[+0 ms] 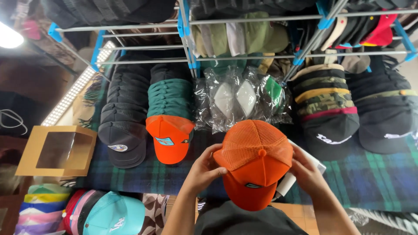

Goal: Brushing and steaming various baseball caps to clean and shape them in a storage area.

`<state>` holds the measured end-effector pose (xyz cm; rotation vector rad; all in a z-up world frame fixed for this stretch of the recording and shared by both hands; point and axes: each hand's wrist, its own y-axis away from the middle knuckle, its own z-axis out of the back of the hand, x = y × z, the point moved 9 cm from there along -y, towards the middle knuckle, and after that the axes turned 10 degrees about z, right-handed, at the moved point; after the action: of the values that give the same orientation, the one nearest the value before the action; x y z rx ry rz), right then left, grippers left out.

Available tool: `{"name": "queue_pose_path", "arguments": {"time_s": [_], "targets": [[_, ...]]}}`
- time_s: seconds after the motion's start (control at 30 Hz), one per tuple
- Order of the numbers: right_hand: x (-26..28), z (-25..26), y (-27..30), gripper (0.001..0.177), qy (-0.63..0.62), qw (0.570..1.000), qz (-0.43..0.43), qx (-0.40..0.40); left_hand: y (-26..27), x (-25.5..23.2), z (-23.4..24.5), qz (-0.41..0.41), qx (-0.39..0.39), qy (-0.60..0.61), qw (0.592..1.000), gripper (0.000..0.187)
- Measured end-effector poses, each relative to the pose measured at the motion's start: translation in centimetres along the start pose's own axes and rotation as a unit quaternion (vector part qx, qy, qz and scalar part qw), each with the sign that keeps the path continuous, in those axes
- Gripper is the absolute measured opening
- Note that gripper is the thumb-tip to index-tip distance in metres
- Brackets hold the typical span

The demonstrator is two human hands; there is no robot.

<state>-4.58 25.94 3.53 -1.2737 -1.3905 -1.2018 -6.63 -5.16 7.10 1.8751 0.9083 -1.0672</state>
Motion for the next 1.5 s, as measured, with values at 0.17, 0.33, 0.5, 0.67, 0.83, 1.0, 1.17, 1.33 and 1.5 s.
{"name": "queue_pose_path", "arguments": {"time_s": [0.17,0.33,0.5,0.67,0.83,1.0,1.17,1.33,1.5], "targets": [[0.5,4.6,2.2,0.038,-0.096,0.993,0.051,-0.049,0.0,2.4,-3.0,0.047,0.049,-0.015,0.998,0.046],[0.0,8.2,5.8,0.039,0.012,0.988,-0.125,-0.091,2.7,8.5,-10.3,0.126,0.236,-0.292,0.918,0.043],[-7.5,8.0,6.0,0.032,-0.046,0.98,-0.182,-0.06,3.3,15.0,-7.9,0.196,0.249,-0.33,0.889,0.049],[-10.4,3.6,2.1,0.02,-0.096,0.975,-0.17,-0.105,1.8,17.5,-1.1,0.273,0.092,-0.105,0.952,0.031],[-14.5,2.6,-1.5,0.016,-0.14,0.967,-0.146,-0.155,0.9,17.5,1.7,0.209,-0.061,-0.049,0.975,0.024],[-18.4,2.6,-1.4,0.023,-0.198,0.95,-0.157,-0.182,1.1,16.1,3.8,0.149,-0.145,0.0,0.978,0.027],[-15.8,0.5,0.6,0.022,-0.209,0.942,-0.133,-0.226,1.5,14.8,3.7,0.08,-0.197,0.084,0.973,0.032],[-15.8,-2.1,4.0,0.035,-0.182,0.912,-0.193,-0.312,0.6,20.2,5.0,0.167,-0.197,0.146,0.955,0.023],[-15.1,-2.5,4.4,0.028,-0.232,0.91,-0.201,-0.279,2.5,10.3,3.8,0.115,-0.311,0.002,0.943,0.036]]}}
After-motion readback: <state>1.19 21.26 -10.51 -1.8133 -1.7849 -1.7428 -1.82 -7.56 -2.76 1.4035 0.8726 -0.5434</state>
